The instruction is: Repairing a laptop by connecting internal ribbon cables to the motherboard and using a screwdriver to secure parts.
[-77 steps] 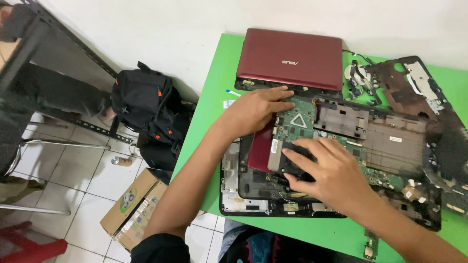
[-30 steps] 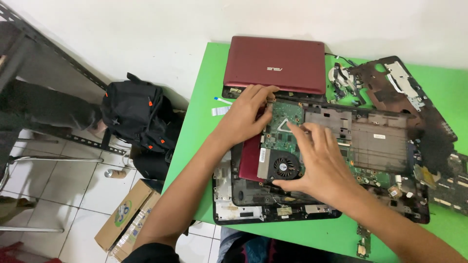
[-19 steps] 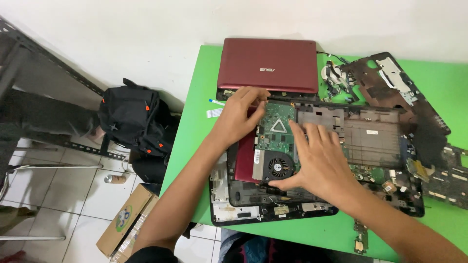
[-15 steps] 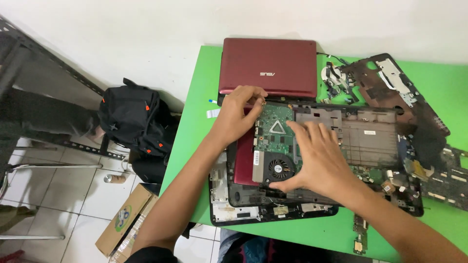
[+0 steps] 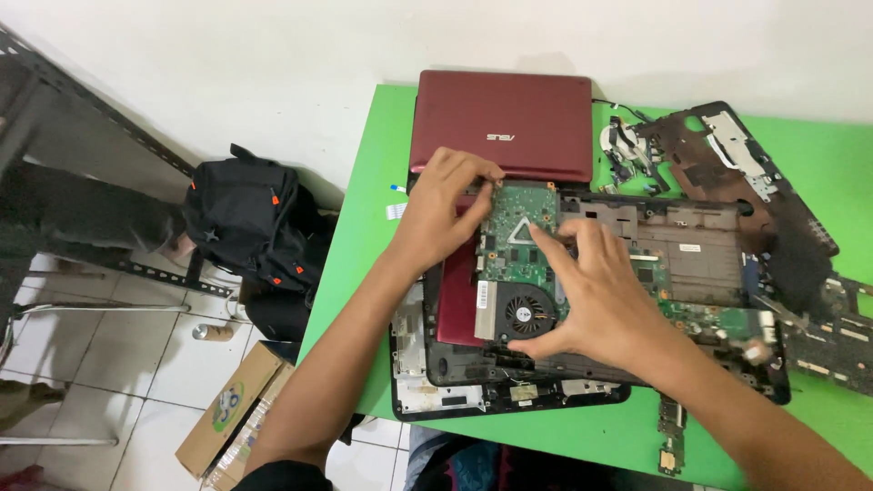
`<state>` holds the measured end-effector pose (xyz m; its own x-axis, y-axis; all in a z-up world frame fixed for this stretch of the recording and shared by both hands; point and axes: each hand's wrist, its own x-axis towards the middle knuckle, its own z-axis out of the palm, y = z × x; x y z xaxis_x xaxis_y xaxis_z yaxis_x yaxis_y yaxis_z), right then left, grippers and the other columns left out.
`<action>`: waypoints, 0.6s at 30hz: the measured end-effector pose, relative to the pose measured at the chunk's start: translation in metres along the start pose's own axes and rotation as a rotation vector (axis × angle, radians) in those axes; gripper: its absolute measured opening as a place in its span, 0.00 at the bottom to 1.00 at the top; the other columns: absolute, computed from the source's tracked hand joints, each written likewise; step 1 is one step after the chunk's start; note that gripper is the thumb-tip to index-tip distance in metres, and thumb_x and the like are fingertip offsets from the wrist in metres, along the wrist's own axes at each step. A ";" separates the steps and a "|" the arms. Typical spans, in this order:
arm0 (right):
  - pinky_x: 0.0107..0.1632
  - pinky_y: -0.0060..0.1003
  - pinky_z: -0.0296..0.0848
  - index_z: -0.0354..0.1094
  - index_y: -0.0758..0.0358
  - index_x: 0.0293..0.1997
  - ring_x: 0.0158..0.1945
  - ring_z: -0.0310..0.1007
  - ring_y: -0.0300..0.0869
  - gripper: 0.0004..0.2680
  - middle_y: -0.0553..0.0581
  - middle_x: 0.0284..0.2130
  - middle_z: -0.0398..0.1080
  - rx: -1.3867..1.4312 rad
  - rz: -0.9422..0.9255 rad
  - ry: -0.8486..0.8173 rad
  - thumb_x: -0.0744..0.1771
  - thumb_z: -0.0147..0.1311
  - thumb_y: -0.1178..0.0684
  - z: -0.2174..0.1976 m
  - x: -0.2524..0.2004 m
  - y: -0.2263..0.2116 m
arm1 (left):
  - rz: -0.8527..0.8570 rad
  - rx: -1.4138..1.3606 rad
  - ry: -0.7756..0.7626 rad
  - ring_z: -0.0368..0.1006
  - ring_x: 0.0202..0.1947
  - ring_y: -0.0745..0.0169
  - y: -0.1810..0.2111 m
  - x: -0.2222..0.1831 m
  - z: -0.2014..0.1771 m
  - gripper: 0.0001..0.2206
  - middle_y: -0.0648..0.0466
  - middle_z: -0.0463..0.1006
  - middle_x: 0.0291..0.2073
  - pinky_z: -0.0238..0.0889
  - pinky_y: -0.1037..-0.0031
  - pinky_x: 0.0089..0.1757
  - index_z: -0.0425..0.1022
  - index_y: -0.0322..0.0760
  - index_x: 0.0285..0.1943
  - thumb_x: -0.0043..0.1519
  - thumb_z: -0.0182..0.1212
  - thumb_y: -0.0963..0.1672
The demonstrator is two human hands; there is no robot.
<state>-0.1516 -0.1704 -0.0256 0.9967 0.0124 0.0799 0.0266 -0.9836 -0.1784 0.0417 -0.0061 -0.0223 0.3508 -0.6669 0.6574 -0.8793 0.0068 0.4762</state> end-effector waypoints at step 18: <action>0.59 0.55 0.61 0.52 0.62 0.75 0.54 0.58 0.56 0.56 0.67 0.52 0.56 -0.168 -0.056 0.163 0.48 0.67 0.11 0.026 -0.004 -0.007 | -0.030 -0.077 -0.140 0.71 0.41 0.49 -0.022 -0.003 0.001 0.09 0.48 0.79 0.43 0.65 0.64 0.43 0.75 0.33 0.47 0.67 0.47 0.36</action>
<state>-0.1541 -0.1594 -0.0499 0.9683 0.0516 0.2444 0.0545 -0.9985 -0.0049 0.0593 -0.0054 -0.0353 0.3235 -0.7647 0.5572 -0.8398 0.0392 0.5415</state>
